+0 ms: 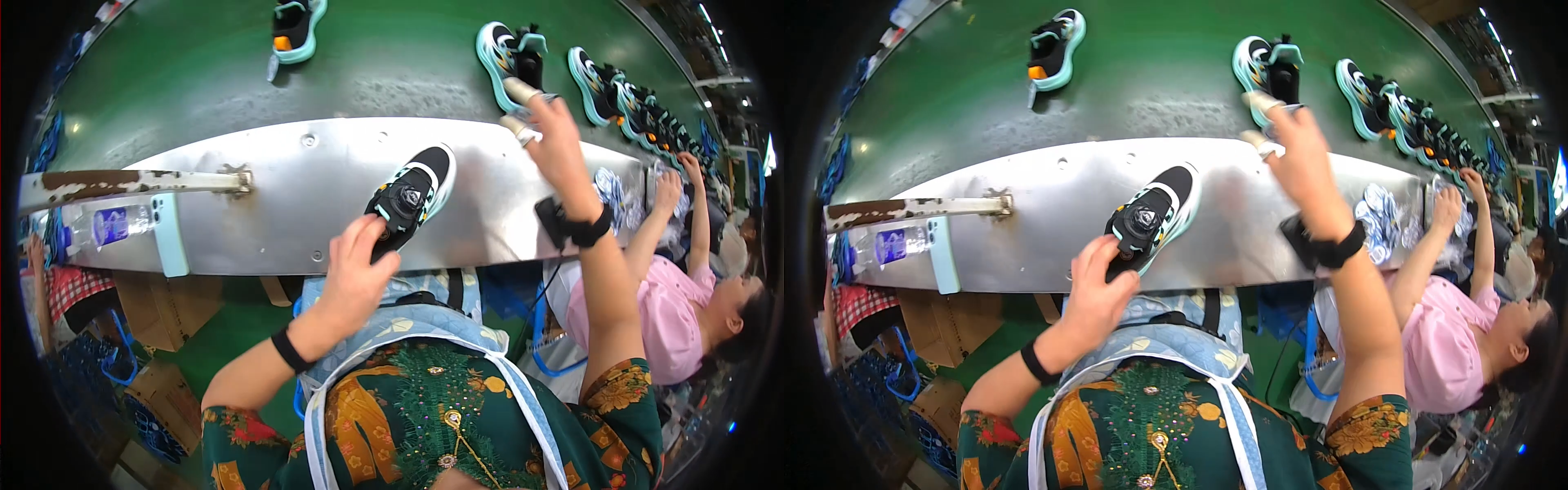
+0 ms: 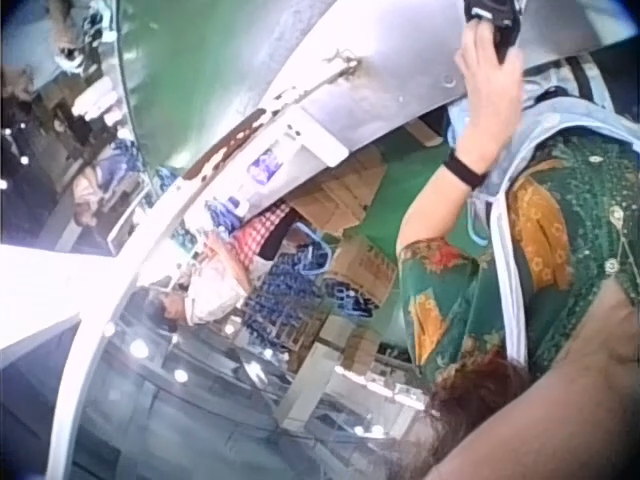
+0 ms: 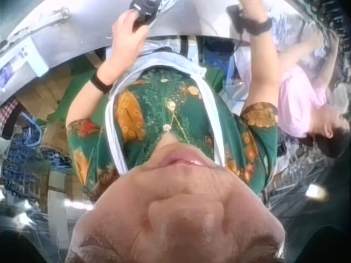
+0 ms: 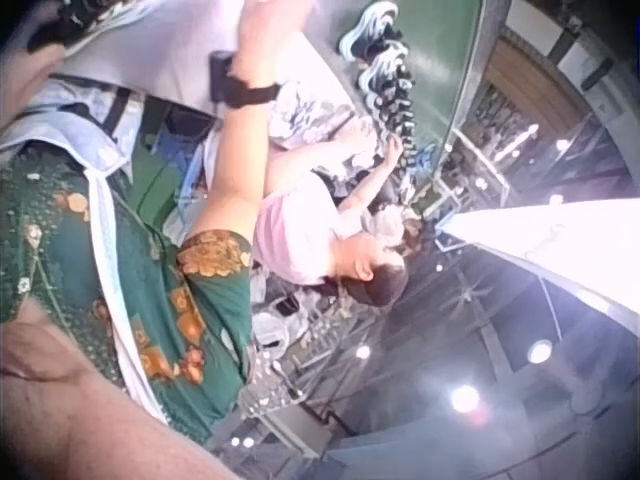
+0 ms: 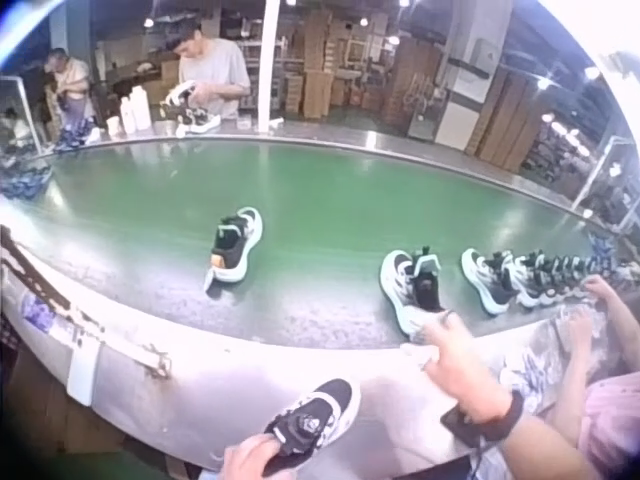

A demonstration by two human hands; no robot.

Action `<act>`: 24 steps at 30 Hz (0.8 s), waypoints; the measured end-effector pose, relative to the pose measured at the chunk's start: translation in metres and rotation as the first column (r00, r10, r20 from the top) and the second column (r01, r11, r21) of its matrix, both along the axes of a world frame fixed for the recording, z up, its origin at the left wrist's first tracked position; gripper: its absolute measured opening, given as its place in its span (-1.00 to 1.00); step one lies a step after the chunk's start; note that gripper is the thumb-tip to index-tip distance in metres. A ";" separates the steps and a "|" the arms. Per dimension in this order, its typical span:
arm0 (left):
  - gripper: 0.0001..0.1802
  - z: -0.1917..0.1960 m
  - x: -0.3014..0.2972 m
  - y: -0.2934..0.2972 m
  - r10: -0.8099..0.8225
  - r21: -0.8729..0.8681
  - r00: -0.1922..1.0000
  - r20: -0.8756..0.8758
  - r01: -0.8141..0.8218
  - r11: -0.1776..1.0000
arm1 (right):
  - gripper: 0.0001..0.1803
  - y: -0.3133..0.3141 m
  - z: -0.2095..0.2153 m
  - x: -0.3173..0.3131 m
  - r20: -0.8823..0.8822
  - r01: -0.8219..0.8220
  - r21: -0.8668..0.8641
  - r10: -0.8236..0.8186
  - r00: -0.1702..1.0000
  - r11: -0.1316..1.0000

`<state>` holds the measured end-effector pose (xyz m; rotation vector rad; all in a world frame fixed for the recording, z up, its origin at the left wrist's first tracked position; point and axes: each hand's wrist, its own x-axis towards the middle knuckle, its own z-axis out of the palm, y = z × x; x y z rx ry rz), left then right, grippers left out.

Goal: Cleaning and preparing shoes on an assembly line by wiping surfaces and dials.

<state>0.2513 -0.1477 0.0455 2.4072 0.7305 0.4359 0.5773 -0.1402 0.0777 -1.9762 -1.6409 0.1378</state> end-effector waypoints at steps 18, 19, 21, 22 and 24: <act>-0.81 -0.057 0.121 0.254 0.374 0.563 0.899 0.226 -0.434 0.703 | -0.62 0.006 0.018 -0.009 -0.027 -0.040 -0.264 0.034 0.999 0.964; -0.77 -0.043 0.123 0.223 0.300 0.496 0.903 0.308 -0.421 0.760 | -0.64 -0.012 0.010 -0.023 -0.007 -0.058 -0.210 0.058 0.998 0.976; -0.67 -0.016 0.099 0.161 0.249 0.079 0.933 0.261 -0.278 0.957 | -0.72 -0.042 0.011 -0.069 -0.049 -0.199 -0.200 0.193 0.980 0.959; -0.62 -0.010 0.083 0.130 0.190 -0.300 0.971 0.146 -0.140 0.944 | -0.75 -0.054 0.004 -0.089 -0.124 -0.244 -0.204 0.222 0.967 0.948; -0.49 -0.005 0.050 0.069 0.059 -0.552 0.991 0.121 0.017 0.834 | -0.75 -0.077 0.010 -0.116 -0.324 -0.378 -0.251 0.291 0.900 0.891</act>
